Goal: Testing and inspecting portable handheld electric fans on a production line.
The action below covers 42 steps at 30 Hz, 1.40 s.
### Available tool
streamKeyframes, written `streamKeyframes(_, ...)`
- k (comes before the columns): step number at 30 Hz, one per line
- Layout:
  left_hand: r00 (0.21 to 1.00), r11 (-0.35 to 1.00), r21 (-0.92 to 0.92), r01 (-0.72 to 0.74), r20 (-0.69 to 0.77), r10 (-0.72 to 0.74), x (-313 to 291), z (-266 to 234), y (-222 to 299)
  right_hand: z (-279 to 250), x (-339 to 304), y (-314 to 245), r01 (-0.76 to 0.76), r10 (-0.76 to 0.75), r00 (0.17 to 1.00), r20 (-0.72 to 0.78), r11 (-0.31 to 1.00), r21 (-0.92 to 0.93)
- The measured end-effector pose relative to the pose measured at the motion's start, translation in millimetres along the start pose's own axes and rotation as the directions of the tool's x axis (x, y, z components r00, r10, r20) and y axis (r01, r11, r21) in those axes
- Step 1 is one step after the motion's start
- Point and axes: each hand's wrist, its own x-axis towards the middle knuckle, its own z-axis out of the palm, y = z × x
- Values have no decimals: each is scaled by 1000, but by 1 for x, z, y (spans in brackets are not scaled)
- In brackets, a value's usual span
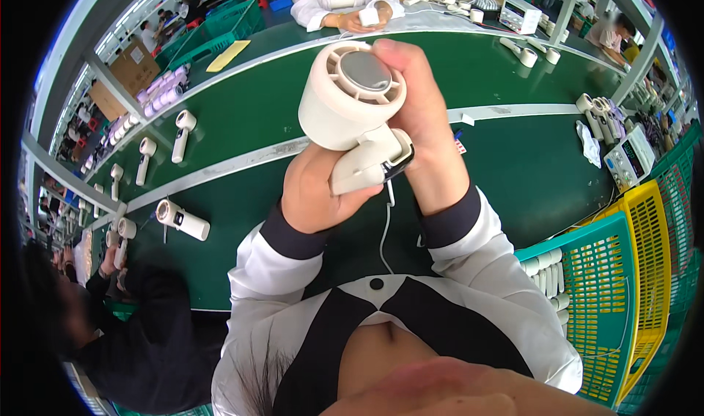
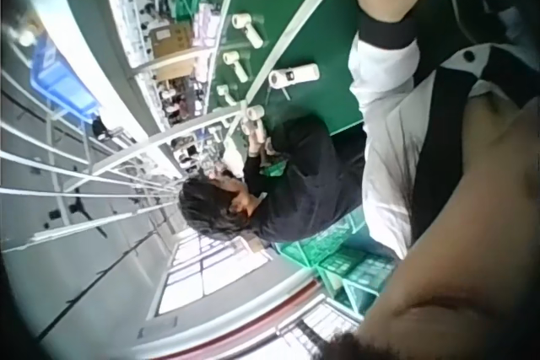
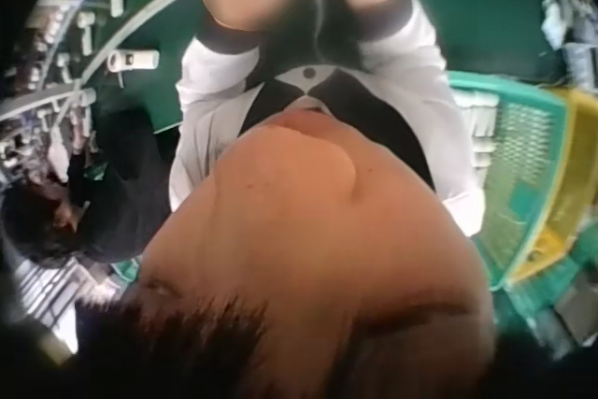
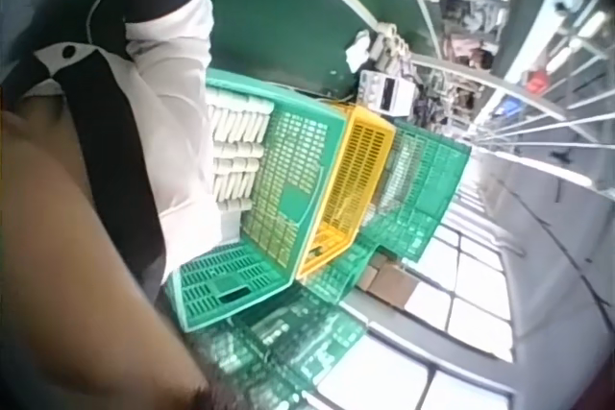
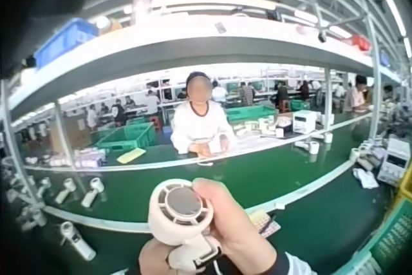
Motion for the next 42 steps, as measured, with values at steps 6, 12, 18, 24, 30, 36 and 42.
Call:
streamKeyframes(6, 968, 875, -415, 249, 118, -219, -7, 19, 9, -6, -5, -6, 685, -671, 711, 210, 594, -422)
streamKeyframes(12, 855, 416, -752, 511, 394, -337, -10, 7, 22, -14, -2, -10, 804, -732, 579, 359, 439, -401)
streamKeyframes(18, 890, 300, -843, 447, 387, -240, -4, -16, 40, -10, 1, -2, 615, -546, 787, 286, 658, -435)
streamKeyframes(24, 817, 247, -869, 429, 256, -517, 6, -40, 33, -7, 0, -20, 417, -523, 850, 58, 602, -682)
streamKeyframes(30, 776, 641, -765, -69, -445, -448, -30, -68, 68, -9, -7, -34, 447, -630, 776, -19, 571, -688)
streamKeyframes(36, 546, 882, -131, -452, -823, 158, -56, -93, 118, -11, -12, -31, 446, -634, 772, 51, 483, -753)
streamKeyframes(42, 778, 852, -108, -512, -479, 407, -53, -81, 119, -14, -17, -42, 524, -547, 744, 384, 120, -843)
